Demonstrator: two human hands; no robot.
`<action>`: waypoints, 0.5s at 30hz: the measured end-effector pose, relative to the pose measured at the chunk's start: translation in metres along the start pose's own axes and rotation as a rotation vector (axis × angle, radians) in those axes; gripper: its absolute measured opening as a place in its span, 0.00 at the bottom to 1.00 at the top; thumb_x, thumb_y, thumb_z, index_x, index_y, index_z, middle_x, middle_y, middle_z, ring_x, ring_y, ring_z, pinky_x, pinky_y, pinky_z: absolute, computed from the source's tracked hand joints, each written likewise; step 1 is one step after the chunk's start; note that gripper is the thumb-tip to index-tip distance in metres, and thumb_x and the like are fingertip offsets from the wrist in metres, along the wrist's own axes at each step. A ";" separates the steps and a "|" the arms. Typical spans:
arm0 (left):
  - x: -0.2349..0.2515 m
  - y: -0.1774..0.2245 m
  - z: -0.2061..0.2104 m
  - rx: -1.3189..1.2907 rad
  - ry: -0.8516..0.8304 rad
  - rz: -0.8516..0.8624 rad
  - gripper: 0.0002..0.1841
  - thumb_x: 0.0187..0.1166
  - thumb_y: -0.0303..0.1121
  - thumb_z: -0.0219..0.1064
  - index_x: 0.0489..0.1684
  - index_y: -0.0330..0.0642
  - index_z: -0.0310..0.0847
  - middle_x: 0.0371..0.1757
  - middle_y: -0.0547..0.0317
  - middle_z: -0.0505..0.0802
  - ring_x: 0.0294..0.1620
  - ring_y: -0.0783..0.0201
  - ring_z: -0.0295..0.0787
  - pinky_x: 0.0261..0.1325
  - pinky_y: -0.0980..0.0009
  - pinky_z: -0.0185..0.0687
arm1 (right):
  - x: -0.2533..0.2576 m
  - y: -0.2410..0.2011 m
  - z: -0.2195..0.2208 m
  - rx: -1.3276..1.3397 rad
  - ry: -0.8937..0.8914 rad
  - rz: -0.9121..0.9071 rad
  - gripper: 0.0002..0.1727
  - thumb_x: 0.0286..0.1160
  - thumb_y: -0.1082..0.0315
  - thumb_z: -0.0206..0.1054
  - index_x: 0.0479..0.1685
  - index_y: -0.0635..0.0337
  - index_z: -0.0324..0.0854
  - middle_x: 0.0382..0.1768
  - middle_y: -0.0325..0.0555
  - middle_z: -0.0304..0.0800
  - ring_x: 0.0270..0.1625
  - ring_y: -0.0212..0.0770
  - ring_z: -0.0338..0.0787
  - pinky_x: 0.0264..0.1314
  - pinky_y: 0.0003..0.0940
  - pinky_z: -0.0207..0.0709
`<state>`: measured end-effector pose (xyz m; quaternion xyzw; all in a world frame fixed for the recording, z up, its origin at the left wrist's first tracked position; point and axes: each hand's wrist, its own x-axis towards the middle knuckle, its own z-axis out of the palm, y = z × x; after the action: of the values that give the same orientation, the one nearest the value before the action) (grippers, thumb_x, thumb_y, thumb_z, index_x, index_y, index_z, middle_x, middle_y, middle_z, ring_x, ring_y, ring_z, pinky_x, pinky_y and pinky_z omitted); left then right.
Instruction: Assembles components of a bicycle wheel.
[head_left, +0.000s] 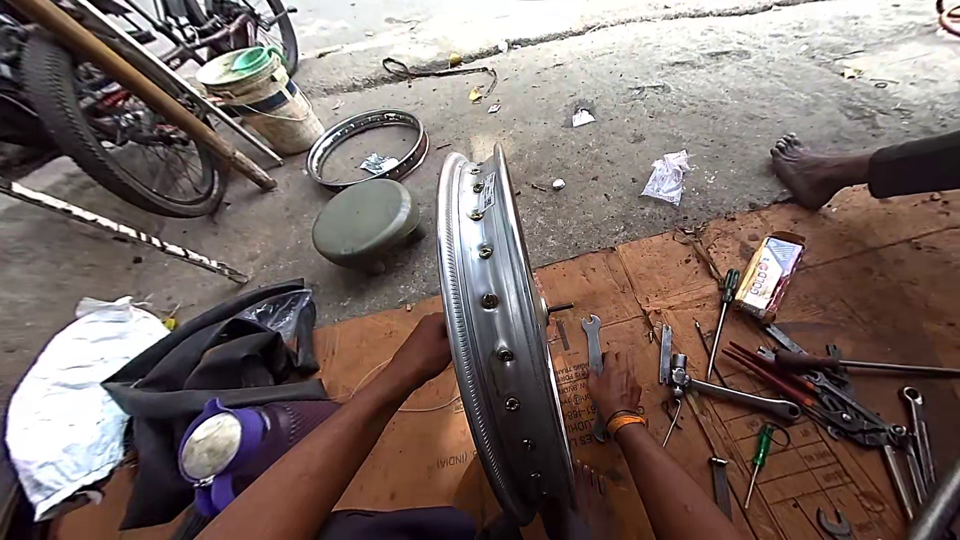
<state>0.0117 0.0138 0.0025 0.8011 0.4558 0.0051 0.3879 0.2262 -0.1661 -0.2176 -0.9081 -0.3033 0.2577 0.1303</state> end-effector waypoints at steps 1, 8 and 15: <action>0.000 -0.002 0.001 -0.006 0.014 0.028 0.08 0.84 0.30 0.68 0.36 0.37 0.89 0.32 0.51 0.92 0.36 0.57 0.90 0.46 0.51 0.84 | -0.001 -0.001 0.001 -0.025 0.007 0.006 0.24 0.70 0.53 0.74 0.58 0.61 0.86 0.60 0.56 0.86 0.66 0.56 0.85 0.60 0.55 0.81; -0.006 0.008 -0.003 0.070 0.086 0.087 0.06 0.79 0.27 0.71 0.42 0.31 0.88 0.37 0.45 0.94 0.42 0.53 0.92 0.54 0.51 0.84 | 0.015 -0.021 -0.024 0.013 -0.211 0.177 0.29 0.65 0.52 0.74 0.60 0.65 0.83 0.65 0.60 0.84 0.69 0.58 0.84 0.63 0.56 0.80; -0.009 0.004 -0.005 0.120 0.057 0.095 0.08 0.79 0.28 0.72 0.47 0.31 0.87 0.42 0.44 0.94 0.47 0.52 0.92 0.58 0.51 0.83 | 0.002 -0.011 -0.029 0.326 -0.289 0.055 0.16 0.78 0.65 0.67 0.61 0.61 0.80 0.49 0.57 0.90 0.54 0.55 0.90 0.58 0.57 0.80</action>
<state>0.0070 0.0089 0.0115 0.8433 0.4275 0.0193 0.3253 0.2382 -0.1581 -0.1895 -0.8367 -0.2482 0.4341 0.2234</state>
